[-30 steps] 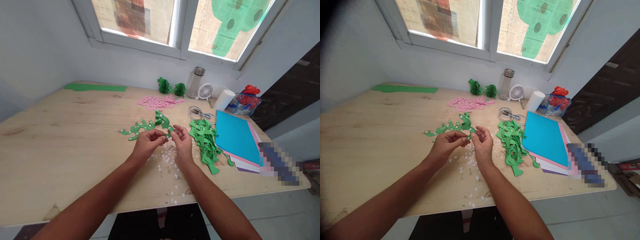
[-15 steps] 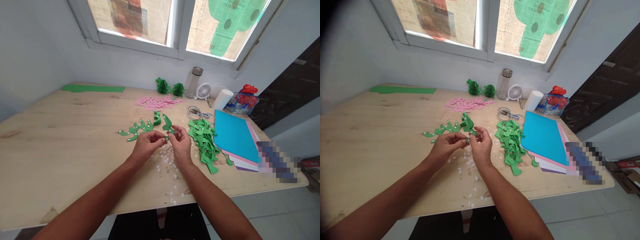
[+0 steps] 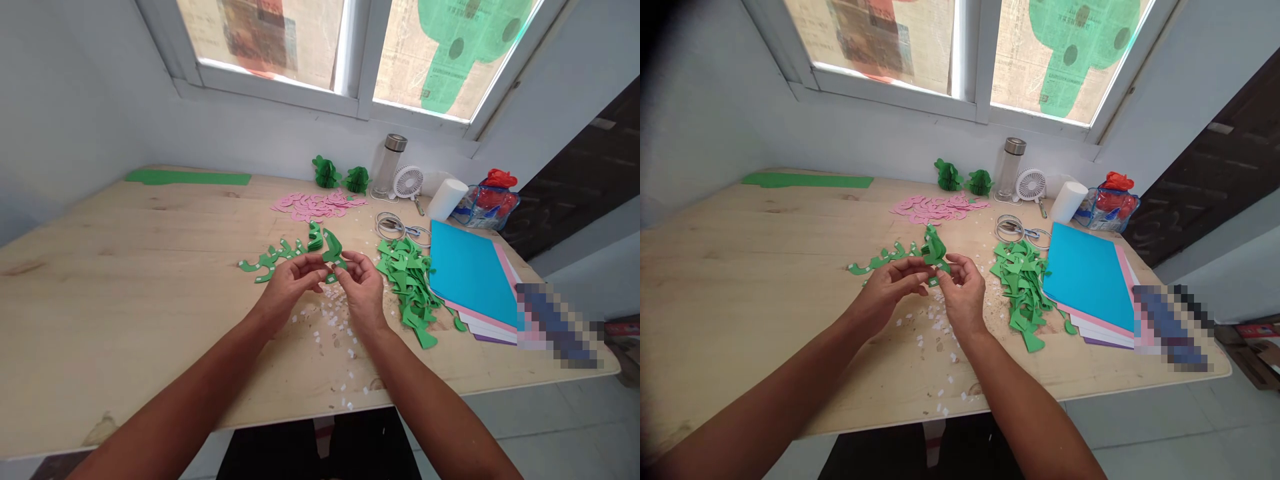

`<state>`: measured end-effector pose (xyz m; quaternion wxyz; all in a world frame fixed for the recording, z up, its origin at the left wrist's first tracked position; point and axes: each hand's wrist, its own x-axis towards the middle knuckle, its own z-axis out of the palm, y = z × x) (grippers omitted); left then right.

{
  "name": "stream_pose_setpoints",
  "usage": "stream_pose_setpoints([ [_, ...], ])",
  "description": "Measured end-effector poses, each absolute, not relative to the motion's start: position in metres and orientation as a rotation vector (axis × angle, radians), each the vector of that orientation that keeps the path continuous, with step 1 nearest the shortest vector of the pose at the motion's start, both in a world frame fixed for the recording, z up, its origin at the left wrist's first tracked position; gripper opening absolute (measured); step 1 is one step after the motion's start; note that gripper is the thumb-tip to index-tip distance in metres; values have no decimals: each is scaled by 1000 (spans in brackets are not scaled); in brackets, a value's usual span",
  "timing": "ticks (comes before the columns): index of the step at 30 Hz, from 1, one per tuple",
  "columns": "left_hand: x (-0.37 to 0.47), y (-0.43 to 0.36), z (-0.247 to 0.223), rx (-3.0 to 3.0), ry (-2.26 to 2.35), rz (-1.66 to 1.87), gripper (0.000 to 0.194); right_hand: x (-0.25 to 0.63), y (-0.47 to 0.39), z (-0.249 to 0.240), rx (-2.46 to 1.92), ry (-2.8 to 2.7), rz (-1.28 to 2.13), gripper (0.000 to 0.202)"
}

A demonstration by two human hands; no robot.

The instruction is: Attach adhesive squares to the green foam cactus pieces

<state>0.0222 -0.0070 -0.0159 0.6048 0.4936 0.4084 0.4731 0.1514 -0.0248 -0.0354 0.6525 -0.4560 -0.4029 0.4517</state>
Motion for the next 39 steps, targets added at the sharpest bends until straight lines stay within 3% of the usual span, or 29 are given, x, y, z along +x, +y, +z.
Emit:
stream_pose_setpoints([
  [18, 18, -2, -17, 949, 898, 1251, 20, 145, -27, -33, -1014, -1010, 1228, 25],
  [28, 19, -2, -22, 1089, 1027, 1271, 21, 150, -25, -40, -1193, -1245, 983, 13],
  [39, 23, -9, -13, 1183, 1000, 1147, 19, 152, -21, -42, -1083, -1132, 1109, 24],
])
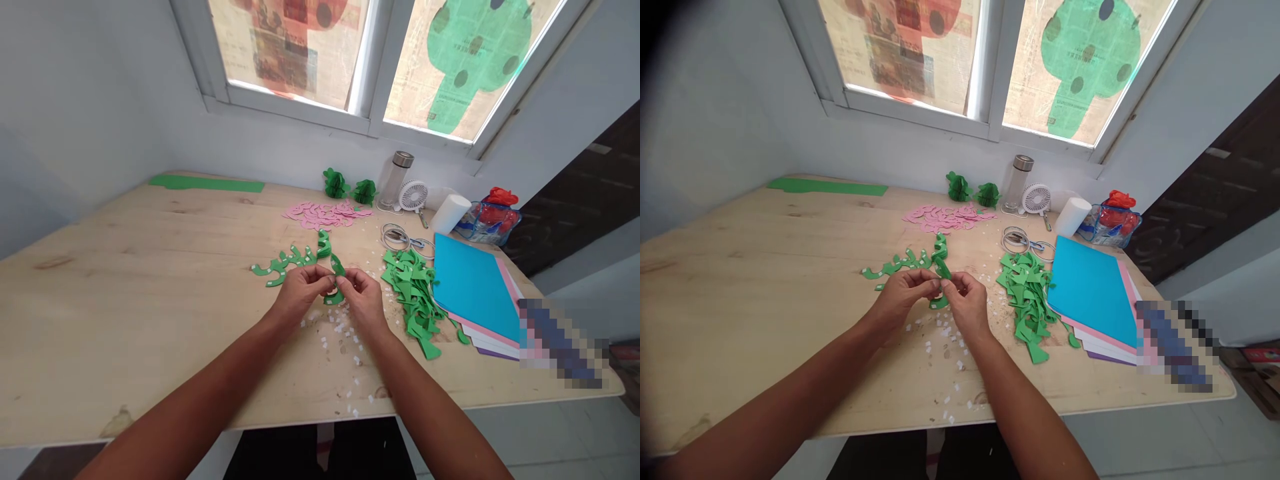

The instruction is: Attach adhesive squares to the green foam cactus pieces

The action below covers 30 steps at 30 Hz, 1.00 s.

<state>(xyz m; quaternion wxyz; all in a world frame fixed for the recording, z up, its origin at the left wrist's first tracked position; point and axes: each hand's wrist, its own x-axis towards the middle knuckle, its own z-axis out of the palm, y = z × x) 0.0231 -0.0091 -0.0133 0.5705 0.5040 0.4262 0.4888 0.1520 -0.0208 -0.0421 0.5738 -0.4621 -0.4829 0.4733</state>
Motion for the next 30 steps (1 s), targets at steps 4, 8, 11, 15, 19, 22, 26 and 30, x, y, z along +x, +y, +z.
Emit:
stream_pose_setpoints([
  [4, 25, -13, -10, 1218, 1008, 1114, 20, 153, -21, -40, -1085, -1057, 1117, 22],
  [8, 25, -12, -13, 1220, 1005, 1108, 18, 153, -21, -38, -1082, -1039, 1125, 21],
  [11, 24, -9, -16, 1220, 1001, 1106, 19, 153, -20, -39, -1100, -1051, 1112, 22],
  [15, 22, -5, -17, 1157, 1002, 1163, 29, 154, -19, -43, -1119, -1069, 1120, 25],
  [19, 19, -3, -16, 1133, 987, 1186, 34, 154, -19, -46, -1125, -1091, 1130, 27],
  [22, 18, -2, -17, 1150, 966, 1181, 29, 154, -20, -45, -1144, -1121, 1117, 26],
  [26, 17, -1, -18, 1155, 962, 1189, 34, 152, -21, -43, -1138, -1130, 1141, 28],
  [30, 18, -1, -21, 1276, 995, 1234, 41, 151, -21, -44, -1148, -1131, 1152, 29],
])
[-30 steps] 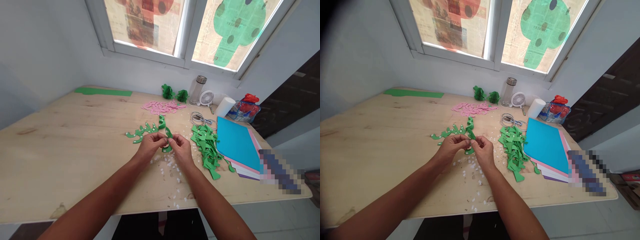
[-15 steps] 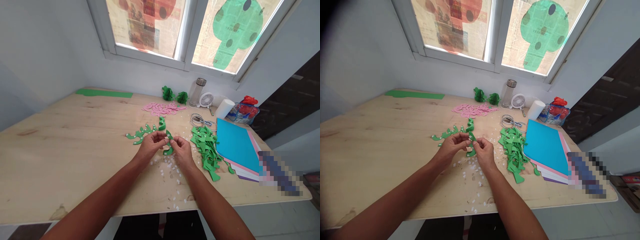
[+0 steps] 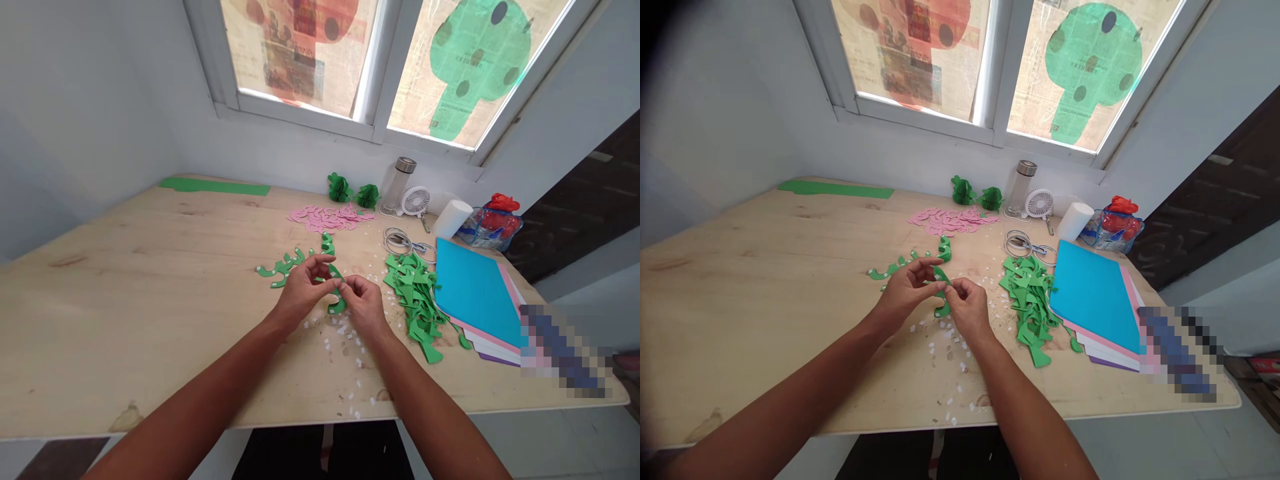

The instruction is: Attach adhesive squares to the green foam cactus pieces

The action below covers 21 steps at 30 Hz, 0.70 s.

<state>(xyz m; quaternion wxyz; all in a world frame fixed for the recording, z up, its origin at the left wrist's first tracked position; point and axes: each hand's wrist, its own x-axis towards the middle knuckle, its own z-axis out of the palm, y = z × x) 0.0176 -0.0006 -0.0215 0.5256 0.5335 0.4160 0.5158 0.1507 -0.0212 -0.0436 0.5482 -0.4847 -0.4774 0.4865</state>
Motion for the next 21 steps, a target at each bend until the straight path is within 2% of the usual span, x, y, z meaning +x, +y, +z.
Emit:
stream_pose_setpoints([
  [11, 19, 0, -24, 1273, 1019, 1300, 32, 149, -21, -44, -1148, -1108, 1188, 22],
  [21, 19, 1, -23, 1227, 1004, 1340, 22, 151, -21, -43, -1133, -1106, 1231, 25],
])
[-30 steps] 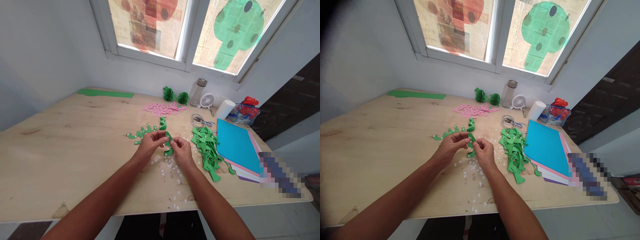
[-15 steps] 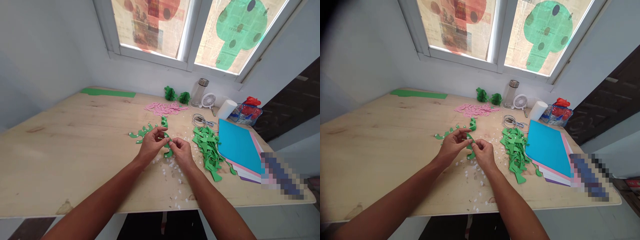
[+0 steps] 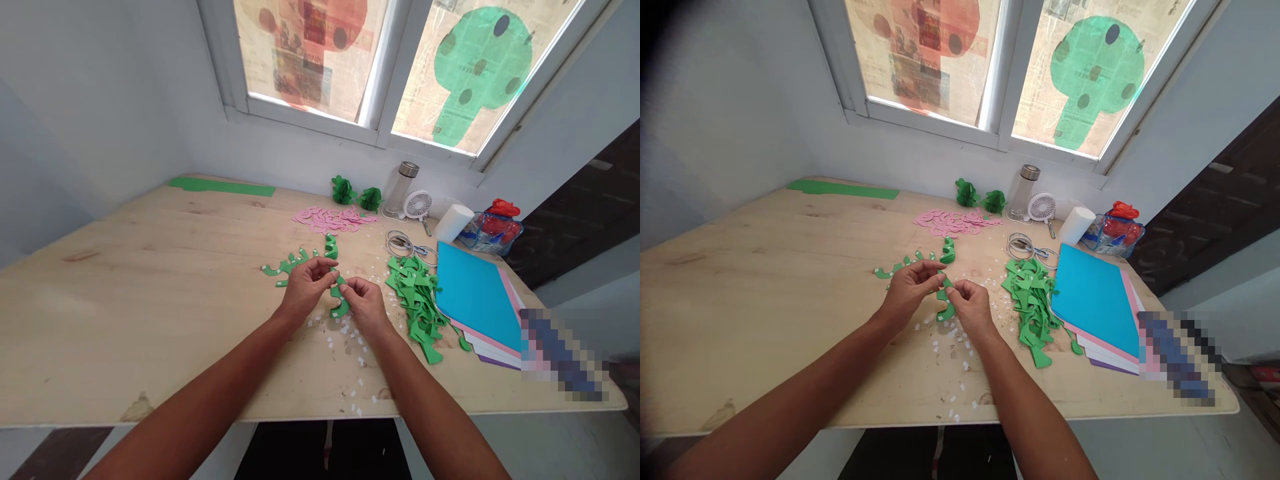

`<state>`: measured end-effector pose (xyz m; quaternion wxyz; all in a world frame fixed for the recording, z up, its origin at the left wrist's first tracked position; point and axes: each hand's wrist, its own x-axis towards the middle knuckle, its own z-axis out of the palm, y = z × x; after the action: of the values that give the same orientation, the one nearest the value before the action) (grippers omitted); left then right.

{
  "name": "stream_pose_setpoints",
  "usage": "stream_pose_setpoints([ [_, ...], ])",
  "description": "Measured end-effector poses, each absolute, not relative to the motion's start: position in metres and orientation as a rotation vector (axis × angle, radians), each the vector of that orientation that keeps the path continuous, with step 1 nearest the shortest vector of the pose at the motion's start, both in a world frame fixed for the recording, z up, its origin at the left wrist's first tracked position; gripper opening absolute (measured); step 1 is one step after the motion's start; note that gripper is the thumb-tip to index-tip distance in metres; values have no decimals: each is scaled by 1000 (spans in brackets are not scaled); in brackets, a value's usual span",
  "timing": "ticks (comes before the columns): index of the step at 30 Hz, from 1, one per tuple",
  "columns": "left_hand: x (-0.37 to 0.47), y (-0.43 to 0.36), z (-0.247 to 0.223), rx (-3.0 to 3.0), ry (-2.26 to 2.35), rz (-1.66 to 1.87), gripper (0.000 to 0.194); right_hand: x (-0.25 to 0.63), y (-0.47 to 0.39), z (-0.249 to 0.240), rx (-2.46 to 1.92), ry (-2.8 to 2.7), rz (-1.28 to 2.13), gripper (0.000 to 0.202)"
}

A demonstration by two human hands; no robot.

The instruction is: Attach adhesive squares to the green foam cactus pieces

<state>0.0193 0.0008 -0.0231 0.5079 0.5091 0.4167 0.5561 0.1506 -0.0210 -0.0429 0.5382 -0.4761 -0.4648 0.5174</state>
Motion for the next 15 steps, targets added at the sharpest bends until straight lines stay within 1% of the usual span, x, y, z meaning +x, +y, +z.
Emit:
stream_pose_setpoints([
  [15, 16, 4, -25, 1176, 985, 1334, 17, 152, -21, -42, -1142, -1128, 1271, 26],
])
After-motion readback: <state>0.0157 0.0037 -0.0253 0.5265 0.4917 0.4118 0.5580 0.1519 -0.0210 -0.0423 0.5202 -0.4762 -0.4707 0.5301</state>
